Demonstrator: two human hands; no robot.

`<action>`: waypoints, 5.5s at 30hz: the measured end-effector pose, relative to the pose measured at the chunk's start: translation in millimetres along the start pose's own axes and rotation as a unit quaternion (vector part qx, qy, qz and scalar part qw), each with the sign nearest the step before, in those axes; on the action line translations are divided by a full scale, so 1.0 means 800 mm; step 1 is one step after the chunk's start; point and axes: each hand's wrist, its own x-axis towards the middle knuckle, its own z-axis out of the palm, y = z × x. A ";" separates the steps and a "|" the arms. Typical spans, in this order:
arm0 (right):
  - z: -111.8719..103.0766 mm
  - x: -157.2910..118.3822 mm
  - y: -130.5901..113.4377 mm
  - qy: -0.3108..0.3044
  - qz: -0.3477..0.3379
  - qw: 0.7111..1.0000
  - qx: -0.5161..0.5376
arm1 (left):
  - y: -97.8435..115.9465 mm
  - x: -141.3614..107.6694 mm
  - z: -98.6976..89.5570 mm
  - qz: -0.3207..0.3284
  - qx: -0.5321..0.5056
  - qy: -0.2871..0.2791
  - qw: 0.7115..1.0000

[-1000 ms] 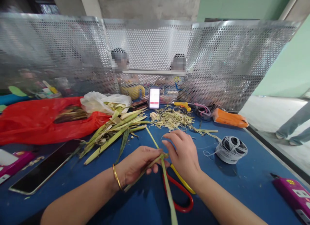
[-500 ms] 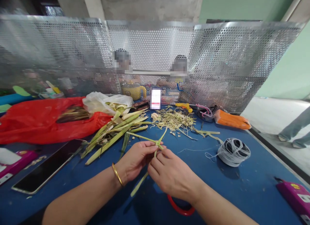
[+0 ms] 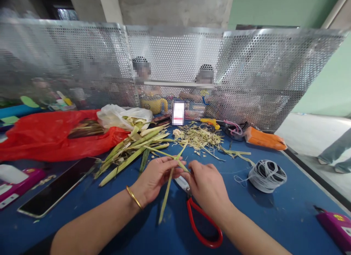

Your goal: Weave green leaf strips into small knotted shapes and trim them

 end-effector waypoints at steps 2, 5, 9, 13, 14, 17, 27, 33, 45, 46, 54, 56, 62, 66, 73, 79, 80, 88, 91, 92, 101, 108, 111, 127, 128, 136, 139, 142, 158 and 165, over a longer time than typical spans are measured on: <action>-0.002 0.001 0.001 -0.073 0.022 0.996 0.035 | -0.002 0.002 0.000 0.017 0.026 0.012 0.999; -0.007 0.003 0.004 -0.095 0.027 0.994 0.040 | -0.006 0.006 0.000 0.029 0.056 0.030 0.998; -0.016 0.004 0.008 -0.120 0.032 0.991 0.046 | -0.011 0.010 0.000 0.043 0.072 0.048 0.995; -0.022 0.008 0.013 -0.162 0.070 0.980 0.088 | -0.012 0.009 -0.001 0.043 0.084 0.049 0.994; -0.021 0.010 0.016 -0.169 0.085 0.975 0.112 | -0.011 0.008 -0.001 0.031 0.084 0.041 0.995; -0.016 0.016 0.024 -0.148 0.129 0.954 0.227 | -0.007 0.004 0.000 -0.014 0.081 0.008 0.997; 0.013 0.014 0.015 -0.036 0.288 0.763 0.577 | -0.015 -0.009 0.004 -0.029 0.177 -0.101 0.978; 0.008 0.020 0.040 0.201 0.286 0.862 0.367 | -0.013 -0.011 0.007 -0.027 0.208 -0.077 0.975; -0.012 0.013 0.003 -0.067 0.089 0.947 0.302 | -0.048 -0.018 0.007 0.019 0.361 -0.179 0.915; -0.012 0.012 0.002 -0.045 0.099 0.944 0.311 | -0.049 -0.016 0.006 0.014 0.358 -0.173 0.917; -0.024 -0.005 -0.014 0.090 -0.053 0.984 0.143 | -0.023 -0.002 0.007 -0.034 0.151 -0.014 0.988; -0.016 -0.010 -0.019 0.090 -0.131 0.986 0.043 | -0.020 0.001 0.005 -0.059 0.066 0.003 0.996; 0.003 -0.015 -0.017 0.117 -0.197 0.967 -0.110 | -0.008 0.004 0.000 -0.116 -0.075 -0.031 0.990; 0.005 -0.013 -0.013 0.105 -0.178 0.972 -0.113 | -0.003 0.000 0.001 -0.102 -0.100 -0.057 0.988; 0.009 -0.012 -0.019 0.063 -0.242 0.958 -0.141 | -0.012 0.001 0.002 -0.029 -0.069 -0.053 0.996; 0.020 -0.015 -0.024 0.020 -0.313 0.939 -0.141 | -0.020 0.000 0.003 -0.038 -0.033 -0.071 0.996; 0.019 -0.015 -0.022 0.026 -0.304 0.944 -0.125 | -0.021 0.000 0.003 -0.035 -0.031 -0.079 0.996; 0.015 0.002 0.003 0.140 0.121 0.937 0.296 | -0.016 -0.002 0.003 -0.010 0.002 -0.075 0.997; 0.024 0.009 0.006 0.060 0.290 0.841 0.453 | -0.017 -0.002 0.004 -0.004 0.025 -0.058 0.998; 0.026 0.010 0.005 0.033 0.319 0.813 0.487 | -0.018 -0.002 0.004 -0.002 0.034 -0.055 0.998; 0.014 0.004 -0.010 -0.081 0.267 0.812 0.513 | -0.010 0.007 -0.001 0.064 0.063 0.076 0.993; -0.012 0.004 -0.002 -0.151 -0.034 0.944 0.291 | -0.008 0.009 -0.001 0.095 0.065 0.105 0.988; -0.019 0.006 0.002 -0.177 -0.058 0.934 0.306 | -0.014 0.011 -0.002 0.098 0.092 0.085 0.987; 0.010 0.012 0.024 -0.061 0.142 0.985 0.077 | -0.027 -0.005 0.007 0.053 0.155 -0.062 0.985; 0.012 0.012 0.023 -0.061 0.146 0.984 0.080 | -0.028 -0.005 0.008 0.058 0.150 -0.059 0.985; -0.022 0.017 0.032 -0.120 0.118 0.966 0.196 | -0.022 0.004 0.003 0.044 0.102 0.038 0.993; -0.044 0.018 0.042 -0.218 0.081 0.902 0.365 | -0.014 0.007 0.001 0.018 0.074 0.056 0.996; -0.049 0.017 0.042 -0.287 0.069 0.825 0.481 | -0.012 0.008 0.000 0.010 0.066 0.051 0.996; -0.017 0.017 0.022 -0.117 0.114 0.933 0.321 | -0.019 0.006 -0.002 0.082 0.172 0.028 0.981; -0.017 0.015 0.021 -0.131 0.115 0.936 0.307 | -0.019 0.005 0.000 0.074 0.169 0.036 0.982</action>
